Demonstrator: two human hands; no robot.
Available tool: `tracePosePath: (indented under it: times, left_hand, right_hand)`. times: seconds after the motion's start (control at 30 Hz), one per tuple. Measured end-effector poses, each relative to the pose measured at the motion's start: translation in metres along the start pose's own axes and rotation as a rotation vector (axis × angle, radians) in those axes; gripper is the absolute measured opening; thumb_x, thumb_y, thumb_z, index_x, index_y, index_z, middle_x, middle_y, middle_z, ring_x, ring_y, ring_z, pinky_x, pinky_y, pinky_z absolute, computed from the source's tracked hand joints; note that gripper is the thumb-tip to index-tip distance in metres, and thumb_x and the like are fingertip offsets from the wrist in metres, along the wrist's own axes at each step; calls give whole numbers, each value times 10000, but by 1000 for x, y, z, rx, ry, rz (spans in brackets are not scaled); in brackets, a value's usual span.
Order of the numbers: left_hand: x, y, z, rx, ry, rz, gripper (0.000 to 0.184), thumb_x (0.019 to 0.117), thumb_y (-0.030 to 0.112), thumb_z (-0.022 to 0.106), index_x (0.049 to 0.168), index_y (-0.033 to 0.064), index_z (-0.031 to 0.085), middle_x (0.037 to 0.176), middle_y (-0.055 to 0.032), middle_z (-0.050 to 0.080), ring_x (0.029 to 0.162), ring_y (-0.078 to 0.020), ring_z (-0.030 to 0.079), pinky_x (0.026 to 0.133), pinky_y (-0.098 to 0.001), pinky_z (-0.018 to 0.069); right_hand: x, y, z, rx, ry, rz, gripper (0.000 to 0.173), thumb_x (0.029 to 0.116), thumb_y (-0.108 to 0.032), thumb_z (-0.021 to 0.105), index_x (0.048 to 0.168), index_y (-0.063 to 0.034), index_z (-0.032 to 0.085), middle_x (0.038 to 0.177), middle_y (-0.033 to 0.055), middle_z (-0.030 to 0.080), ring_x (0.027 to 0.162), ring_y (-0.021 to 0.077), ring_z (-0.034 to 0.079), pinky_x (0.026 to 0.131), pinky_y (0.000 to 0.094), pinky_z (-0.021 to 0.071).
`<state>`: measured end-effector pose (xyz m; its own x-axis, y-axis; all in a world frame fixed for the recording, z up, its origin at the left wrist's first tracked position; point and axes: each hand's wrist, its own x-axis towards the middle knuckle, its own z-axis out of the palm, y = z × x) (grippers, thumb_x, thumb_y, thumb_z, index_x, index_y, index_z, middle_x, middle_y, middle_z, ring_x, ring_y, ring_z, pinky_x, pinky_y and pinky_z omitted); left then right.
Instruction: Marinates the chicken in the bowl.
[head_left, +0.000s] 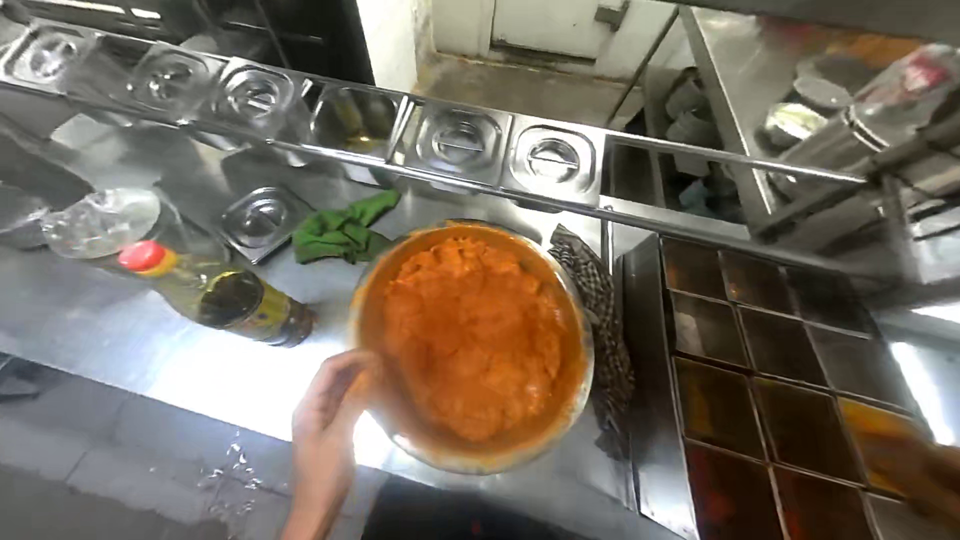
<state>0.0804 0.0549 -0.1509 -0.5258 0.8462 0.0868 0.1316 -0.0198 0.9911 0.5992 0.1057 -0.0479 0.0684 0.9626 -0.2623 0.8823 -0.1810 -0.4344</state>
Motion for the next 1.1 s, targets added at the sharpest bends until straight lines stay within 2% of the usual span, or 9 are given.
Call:
tracePosePath:
  times: [0.13, 0.23, 0.33, 0.5, 0.6, 0.67, 0.83, 0.97, 1.1]
  left_hand:
    - [98, -49, -20, 362, -62, -97, 462, 965, 154, 659, 1402, 47, 555, 1405, -189, 558, 1270, -338, 563, 1016, -548, 499]
    - [172, -67, -1, 372, -368, -254, 516, 1011, 165, 626, 1494, 84, 464, 1440, -210, 546, 1260, -377, 583, 1027, -588, 488]
    - [204, -76, 16, 331, -554, -269, 376, 974, 80, 635, 1348, 52, 604, 1219, -234, 661, 1073, -382, 664, 908, -602, 536]
    - [185, -84, 13, 204, -375, -334, 418, 918, 14, 682, 1332, 65, 647, 1206, -180, 694, 1075, -319, 679, 929, -553, 547]
    - [165, -76, 13, 207, -322, -307, 399, 913, 8, 676, 1305, 85, 666, 1163, -149, 716, 1032, -293, 698, 896, -546, 567]
    - [151, -70, 17, 243, -307, -352, 380, 901, 9, 685, 1270, 102, 686, 1104, -119, 730, 993, -257, 709, 878, -511, 578]
    - [142, -71, 14, 203, -306, -375, 303, 950, 22, 659, 1249, 71, 681, 1083, -132, 726, 993, -259, 702, 887, -506, 564]
    - [143, -78, 14, 136, -284, -359, 271, 949, 21, 665, 1213, 83, 683, 1035, -104, 734, 909, -220, 714, 814, -471, 591]
    - [149, -89, 12, 35, -404, -393, 360, 1028, 146, 602, 1387, 119, 598, 1210, -121, 693, 1050, -231, 690, 916, -483, 573]
  right_hand:
    - [65, -142, 114, 1, -35, -534, 294, 956, -336, 685, 1141, -121, 763, 1069, 59, 752, 946, 184, 726, 849, 439, 612]
    - [114, -256, 179, -247, -305, -542, 389, 1025, -186, 596, 1379, -27, 622, 1404, 208, 606, 1340, 371, 543, 1149, 549, 383]
    - [159, -339, 213, -659, -569, -354, 397, 1044, -82, 535, 1396, 101, 540, 1486, 300, 493, 1429, 456, 417, 1196, 579, 296]
    - [139, -256, 211, -629, -556, -86, 427, 1074, -174, 493, 1389, 111, 540, 1436, 351, 516, 1380, 516, 453, 1155, 639, 321]
    - [60, -304, 202, -489, -752, 160, 509, 1085, -260, 507, 1480, 58, 464, 1543, 277, 443, 1459, 406, 397, 1226, 513, 264]
    - [34, -293, 242, -428, -700, -67, 424, 1044, -199, 548, 1322, 119, 593, 1359, 342, 582, 1299, 489, 540, 1128, 605, 382]
    - [112, -297, 300, -609, -914, -60, 456, 1093, -111, 413, 1491, 110, 413, 1554, 317, 405, 1466, 467, 364, 1207, 583, 268]
    - [82, -288, 248, -549, -643, -347, 402, 995, -167, 582, 1314, 76, 606, 1324, 312, 606, 1251, 477, 568, 1052, 620, 439]
    - [98, -275, 187, -577, -687, -32, 434, 1074, -147, 482, 1439, 87, 504, 1488, 309, 490, 1416, 454, 435, 1190, 554, 294]
